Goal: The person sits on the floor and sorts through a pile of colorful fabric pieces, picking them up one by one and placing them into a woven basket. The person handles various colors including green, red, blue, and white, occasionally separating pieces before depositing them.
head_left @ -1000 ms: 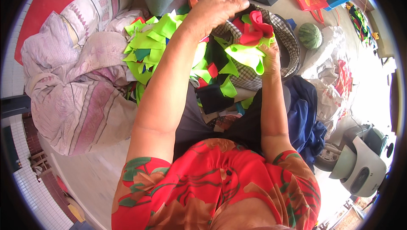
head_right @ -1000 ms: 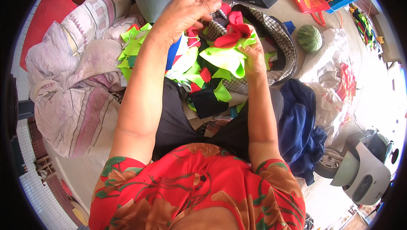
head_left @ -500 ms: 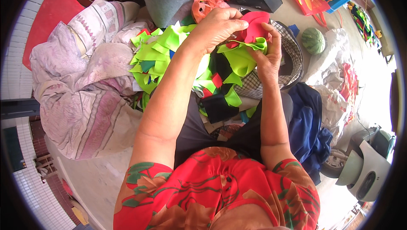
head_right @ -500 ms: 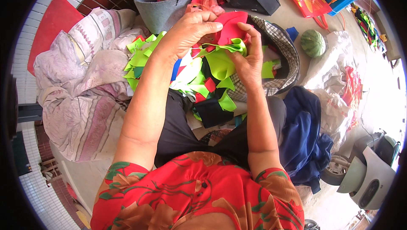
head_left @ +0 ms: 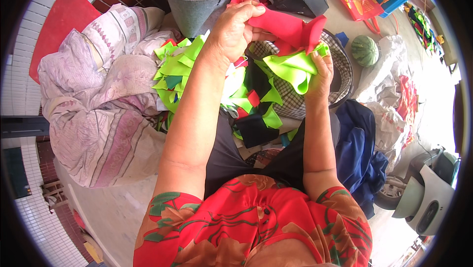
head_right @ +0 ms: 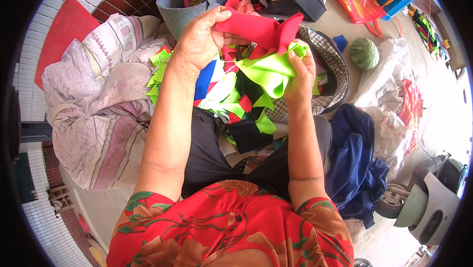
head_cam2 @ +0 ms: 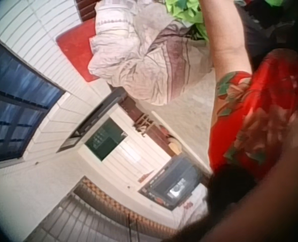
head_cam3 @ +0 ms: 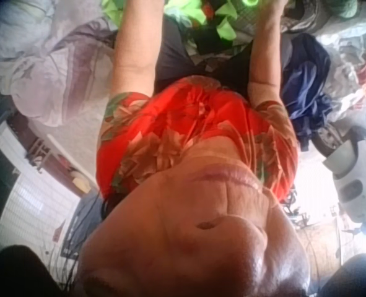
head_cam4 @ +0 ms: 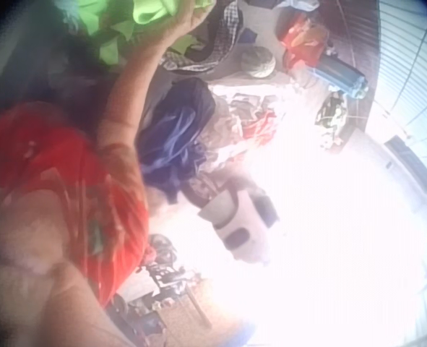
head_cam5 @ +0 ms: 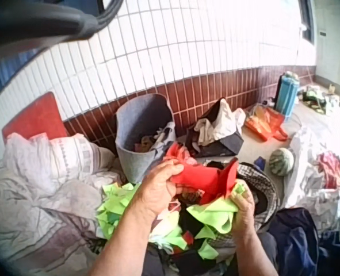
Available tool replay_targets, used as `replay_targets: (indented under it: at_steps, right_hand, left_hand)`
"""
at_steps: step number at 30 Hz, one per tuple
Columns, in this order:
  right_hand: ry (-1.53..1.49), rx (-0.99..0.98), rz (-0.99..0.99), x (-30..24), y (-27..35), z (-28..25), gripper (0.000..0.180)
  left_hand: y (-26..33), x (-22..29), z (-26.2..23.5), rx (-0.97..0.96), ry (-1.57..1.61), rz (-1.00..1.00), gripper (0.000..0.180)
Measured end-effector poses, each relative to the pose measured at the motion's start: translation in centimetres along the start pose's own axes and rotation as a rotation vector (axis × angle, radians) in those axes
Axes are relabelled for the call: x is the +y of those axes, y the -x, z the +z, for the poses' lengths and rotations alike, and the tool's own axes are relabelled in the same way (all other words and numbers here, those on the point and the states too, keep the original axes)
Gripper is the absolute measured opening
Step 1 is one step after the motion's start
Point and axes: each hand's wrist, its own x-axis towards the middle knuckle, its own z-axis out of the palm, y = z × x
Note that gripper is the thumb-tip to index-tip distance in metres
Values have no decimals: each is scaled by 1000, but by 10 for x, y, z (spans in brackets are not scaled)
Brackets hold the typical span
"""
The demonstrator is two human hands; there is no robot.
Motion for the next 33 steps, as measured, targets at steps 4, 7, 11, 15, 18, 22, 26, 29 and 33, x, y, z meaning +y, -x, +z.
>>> replay_targets:
  at_steps: [4, 7, 11, 15, 18, 22, 26, 29, 33]
  right_hand:
    - [-242, -11, 118, 0, 1, -3, 35]
    - [-430, 41, 239, 4, -2, -13, 33]
    - [-570, 5, 339, 7, 4, -9, 31]
    - [-578, 4, 408, 8, 13, 6, 31]
    - [-539, 55, 434, 13, 13, -5, 30]
    - [-269, 69, 284, 11, 15, 11, 31]
    - [-17, -13, 100, 13, 12, 20, 28]
    - [43, -63, 79, 13, 13, 20, 27]
    - [33, -95, 93, 16, 15, 17, 22]
  left_hand:
    - [2, 1, -5, 5, 50, 14, 27]
    - [5, 8, -4, -41, 123, 36, 25]
    - [6, 11, -3, 1, 282, 30, 21]
    - [5, 11, -5, 45, 290, 24, 24]
    - [-2, 6, -1, 132, 287, 8, 26]
    - [1, -1, 8, 73, 108, -50, 35]
    - [7, -8, 27, 56, -259, -61, 50]
    - [7, -13, 30, 62, -547, -57, 44]
    - [5, -17, 22, 71, -663, -72, 27]
